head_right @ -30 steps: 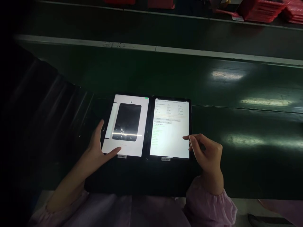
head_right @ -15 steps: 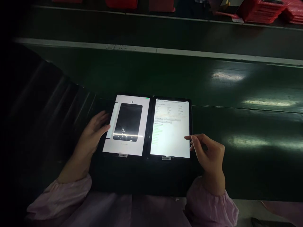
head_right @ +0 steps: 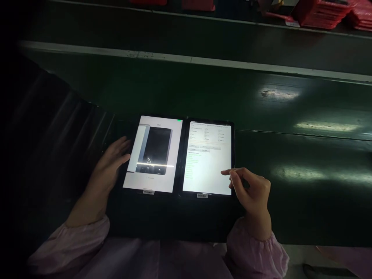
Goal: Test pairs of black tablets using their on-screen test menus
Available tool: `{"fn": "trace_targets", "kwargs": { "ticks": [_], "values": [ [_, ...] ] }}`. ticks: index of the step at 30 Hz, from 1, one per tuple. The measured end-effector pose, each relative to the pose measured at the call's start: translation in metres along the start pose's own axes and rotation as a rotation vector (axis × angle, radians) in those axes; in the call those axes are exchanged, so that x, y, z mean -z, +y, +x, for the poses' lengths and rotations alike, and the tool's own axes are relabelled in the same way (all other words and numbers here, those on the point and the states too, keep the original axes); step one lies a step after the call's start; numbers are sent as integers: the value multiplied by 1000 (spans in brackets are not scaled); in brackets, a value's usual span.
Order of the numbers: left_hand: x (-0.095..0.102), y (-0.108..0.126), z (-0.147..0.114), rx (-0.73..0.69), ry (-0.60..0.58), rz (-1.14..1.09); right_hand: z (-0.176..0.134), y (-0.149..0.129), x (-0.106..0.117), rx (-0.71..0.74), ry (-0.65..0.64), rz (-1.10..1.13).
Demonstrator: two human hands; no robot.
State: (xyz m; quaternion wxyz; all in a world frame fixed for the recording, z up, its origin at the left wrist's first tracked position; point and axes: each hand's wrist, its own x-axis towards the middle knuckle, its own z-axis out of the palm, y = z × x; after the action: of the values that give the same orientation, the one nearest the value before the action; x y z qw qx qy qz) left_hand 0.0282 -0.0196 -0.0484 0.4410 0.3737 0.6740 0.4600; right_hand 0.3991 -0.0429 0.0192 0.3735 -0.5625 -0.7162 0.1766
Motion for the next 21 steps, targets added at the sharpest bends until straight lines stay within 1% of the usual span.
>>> {"fn": "trace_targets", "kwargs": {
  "ticks": [6, 10, 11, 13, 15, 16, 17, 19, 21],
  "values": [
    [-3, -10, 3, -59, 1, 40, 0, 1, -1, -15, 26, -4],
    [-1, -13, 3, -70, -21, 54, 1, -4, 0, -9, 0, 30],
    [2, -13, 0, -71, -49, 63, 0, -7, 0, 14, -30, 54],
    [10, -14, -10, -64, -140, 110, -5, -14, 2, 90, -147, 107],
    [20, -14, -26, -34, -229, 180, -12, -22, 4, 175, -298, 135],
    [24, -15, -34, -14, -259, 214, -16, -24, 5, 210, -356, 131],
    [28, -15, -42, 3, -274, 242, -19, -26, 5, 232, -386, 115],
    [32, -16, -53, 18, -300, 291, -24, -28, 4, 227, -368, 55],
    [30, -16, -58, -8, -301, 353, -27, -27, 2, 182, -268, -39]
  ]
}}
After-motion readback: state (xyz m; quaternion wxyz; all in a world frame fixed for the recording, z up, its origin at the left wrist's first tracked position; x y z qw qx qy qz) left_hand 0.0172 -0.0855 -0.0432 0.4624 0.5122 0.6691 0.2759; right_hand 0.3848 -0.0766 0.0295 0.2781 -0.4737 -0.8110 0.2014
